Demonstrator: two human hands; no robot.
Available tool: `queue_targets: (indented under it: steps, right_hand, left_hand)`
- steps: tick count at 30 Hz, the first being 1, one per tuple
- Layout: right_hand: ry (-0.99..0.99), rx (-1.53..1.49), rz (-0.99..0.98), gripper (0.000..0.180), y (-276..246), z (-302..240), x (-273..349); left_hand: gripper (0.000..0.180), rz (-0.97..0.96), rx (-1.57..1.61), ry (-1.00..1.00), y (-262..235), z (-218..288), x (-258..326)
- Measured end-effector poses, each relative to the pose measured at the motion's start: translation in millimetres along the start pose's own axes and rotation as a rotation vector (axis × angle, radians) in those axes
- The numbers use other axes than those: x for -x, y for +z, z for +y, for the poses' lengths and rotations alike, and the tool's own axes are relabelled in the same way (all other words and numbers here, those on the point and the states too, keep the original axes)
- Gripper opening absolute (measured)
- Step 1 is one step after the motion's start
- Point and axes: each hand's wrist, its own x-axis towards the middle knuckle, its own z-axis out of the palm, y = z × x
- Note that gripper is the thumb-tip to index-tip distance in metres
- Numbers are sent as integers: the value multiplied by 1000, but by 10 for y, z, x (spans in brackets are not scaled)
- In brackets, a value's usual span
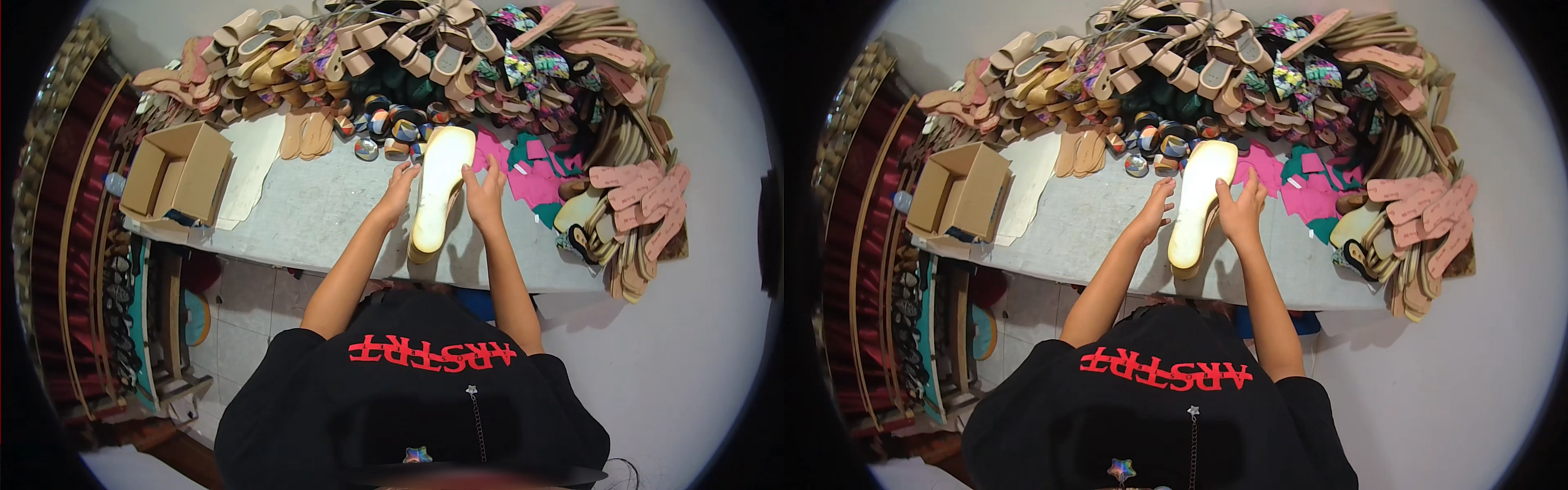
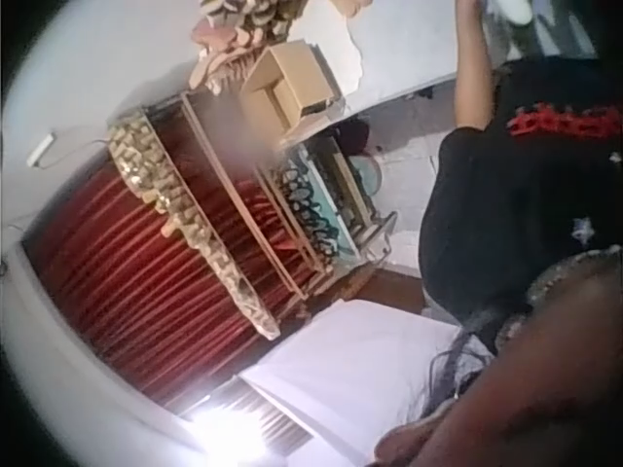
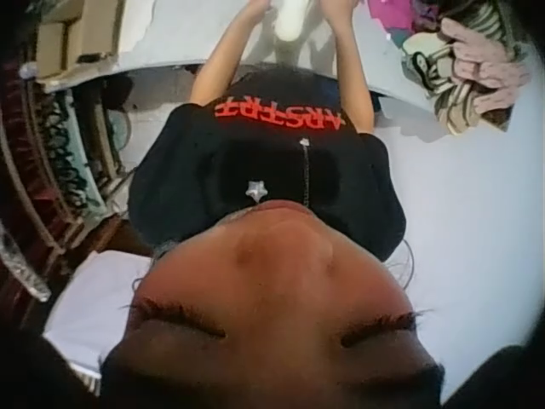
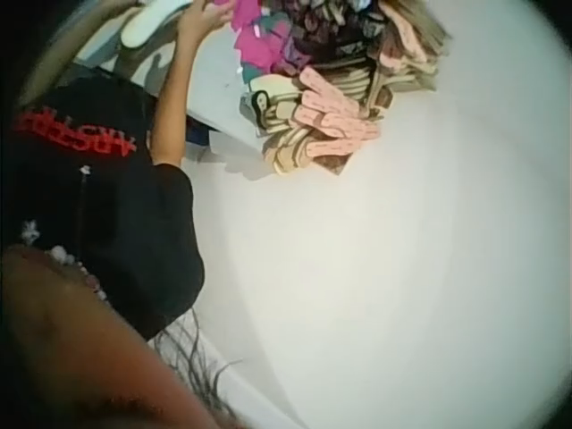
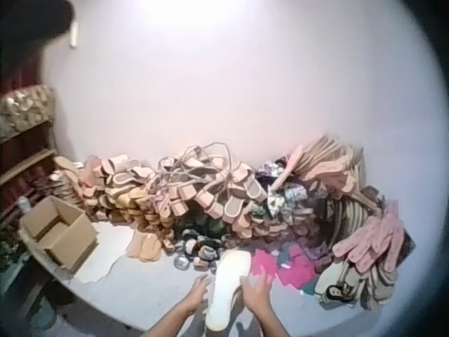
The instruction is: Stacking shoe insoles, tying them together with a cord, and placing the bundle into a cardboard box.
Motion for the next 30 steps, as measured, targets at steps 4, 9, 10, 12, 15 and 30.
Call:
queue_targets:
  steps: [4,9,10,12,15,30]
  right_hand:
    - [-146,174,34,73,-115,-362,160]
    - [-308,229,-67,72,2,-946,438]
    - [-331,224,-96,72,39,-972,535]
    - [-414,298,-146,72,33,-1013,746]
    - [-505,314,-206,70,0,-1116,949]
    - [-415,454,-288,63,1008,-2428,1666]
  left_hand:
    - [75,60,45,28,-102,-125,151]
    - [68,62,163,50,-342,-66,594]
    - [66,19,165,43,-362,-145,667]
    - [64,53,208,38,-331,-343,800]
    - [64,79,258,-18,-356,-496,965]
    - [49,-104,49,1,-2155,4,968]
